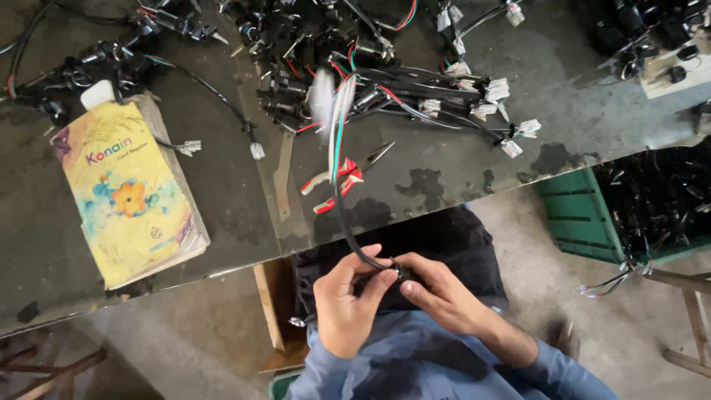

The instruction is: The person repeatedly strips the outer insulation from short black wires using red-handled pliers. After each strip, the wire is placed on a metal table among many similar wires. The process is repeated for multiple wires throughout the clip.

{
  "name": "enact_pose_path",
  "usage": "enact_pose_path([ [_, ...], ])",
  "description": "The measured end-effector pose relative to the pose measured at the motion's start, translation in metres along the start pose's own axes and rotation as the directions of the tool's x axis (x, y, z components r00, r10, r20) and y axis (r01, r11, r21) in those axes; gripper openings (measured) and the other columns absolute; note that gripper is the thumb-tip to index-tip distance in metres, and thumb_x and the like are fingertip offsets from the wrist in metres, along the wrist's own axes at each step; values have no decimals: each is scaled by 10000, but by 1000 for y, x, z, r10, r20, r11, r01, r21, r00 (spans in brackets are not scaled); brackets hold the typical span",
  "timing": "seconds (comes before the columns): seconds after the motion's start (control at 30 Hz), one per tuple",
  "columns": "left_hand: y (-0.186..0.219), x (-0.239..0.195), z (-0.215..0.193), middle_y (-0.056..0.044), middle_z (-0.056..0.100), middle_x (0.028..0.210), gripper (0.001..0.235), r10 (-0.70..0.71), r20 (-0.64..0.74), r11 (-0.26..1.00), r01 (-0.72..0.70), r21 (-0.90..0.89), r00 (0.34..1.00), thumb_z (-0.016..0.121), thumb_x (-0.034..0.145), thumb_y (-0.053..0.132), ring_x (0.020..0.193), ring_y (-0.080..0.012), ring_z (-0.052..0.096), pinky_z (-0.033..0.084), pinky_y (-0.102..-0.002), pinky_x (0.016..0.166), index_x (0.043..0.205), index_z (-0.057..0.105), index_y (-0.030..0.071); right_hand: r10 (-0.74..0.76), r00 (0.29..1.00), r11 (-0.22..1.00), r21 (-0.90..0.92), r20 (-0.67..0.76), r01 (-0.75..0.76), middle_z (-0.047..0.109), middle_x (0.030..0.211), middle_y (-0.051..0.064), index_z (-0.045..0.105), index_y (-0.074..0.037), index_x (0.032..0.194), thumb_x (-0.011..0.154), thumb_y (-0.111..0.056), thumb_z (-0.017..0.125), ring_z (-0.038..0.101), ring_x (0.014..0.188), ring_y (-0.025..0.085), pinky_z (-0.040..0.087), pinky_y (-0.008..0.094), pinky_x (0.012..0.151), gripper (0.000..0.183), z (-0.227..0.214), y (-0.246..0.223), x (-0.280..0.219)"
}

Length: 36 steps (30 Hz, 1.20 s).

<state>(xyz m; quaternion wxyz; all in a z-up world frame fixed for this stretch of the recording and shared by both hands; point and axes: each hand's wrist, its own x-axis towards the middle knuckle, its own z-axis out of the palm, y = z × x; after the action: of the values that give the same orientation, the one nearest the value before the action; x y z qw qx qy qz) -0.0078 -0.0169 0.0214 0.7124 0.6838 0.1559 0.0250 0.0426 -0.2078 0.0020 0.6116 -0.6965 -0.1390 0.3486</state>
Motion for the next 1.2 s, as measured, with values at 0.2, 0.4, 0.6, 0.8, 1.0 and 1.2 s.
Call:
enact_pose_path([
  [0.2, 8, -2, 15, -76, 812, 961, 388, 73, 6, 984, -73, 161, 997, 815, 872, 29, 867, -110, 762, 603, -259, 817, 1238, 691, -5, -300, 954, 927, -243, -19, 287, 672, 1060, 164, 573, 12, 1276, 1004, -227, 615, 654, 952, 292, 523, 386, 833, 365, 3, -8, 1],
  [0.4, 29, 3, 27, -34, 619, 1233, 402, 82, 64, 971, -65, -229, 995, 729, 896, 22, 1053, -143, 714, 596, -274, 885, 1280, 611, 19, -459, 883, 782, -517, -97, 349, 562, 948, 171, 564, -4, 1101, 951, -311, 557, 565, 862, 369, 456, 436, 787, 341, -16, -14, 18],
  [0.6, -4, 17, 8, -59, 624, 1011, 211, -55, 281, 998, 40, 58, 958, 715, 934, -11, 890, -148, 650, 531, -282, 783, 1145, 715, -4, -367, 921, 818, -516, -129, 253, 554, 833, 169, 556, -14, 938, 811, -253, 614, 578, 766, 367, 463, 434, 665, 278, -4, -2, 19],
  [0.8, -8, 12, -5, -20, 653, 1097, 312, -66, 379, 994, 96, -61, 923, 653, 901, -37, 1000, -101, 637, 524, -256, 894, 1205, 678, 27, -312, 947, 874, -416, -83, 251, 569, 823, 175, 561, -8, 968, 883, -222, 590, 565, 735, 368, 454, 421, 629, 233, -9, -17, 14],
  [1.0, -36, 7, 6, -26, 634, 1094, 165, 67, 331, 795, 150, -587, 941, 676, 1012, -72, 1007, -112, 595, 478, -265, 893, 1173, 709, -47, -32, 978, 988, -144, 205, 62, 531, 696, 138, 546, -20, 1013, 1012, -319, 503, 515, 642, 288, 427, 397, 591, 302, -23, -34, 7],
  [1.2, -15, 16, 13, -94, 644, 1170, 227, 261, 332, 964, -230, -131, 906, 733, 934, 21, 1101, -225, 625, 496, -360, 980, 1151, 684, -24, -384, 923, 875, -320, -3, 363, 617, 956, 154, 561, 3, 1158, 1040, -328, 511, 619, 875, 288, 501, 378, 780, 355, -22, -26, -3],
])
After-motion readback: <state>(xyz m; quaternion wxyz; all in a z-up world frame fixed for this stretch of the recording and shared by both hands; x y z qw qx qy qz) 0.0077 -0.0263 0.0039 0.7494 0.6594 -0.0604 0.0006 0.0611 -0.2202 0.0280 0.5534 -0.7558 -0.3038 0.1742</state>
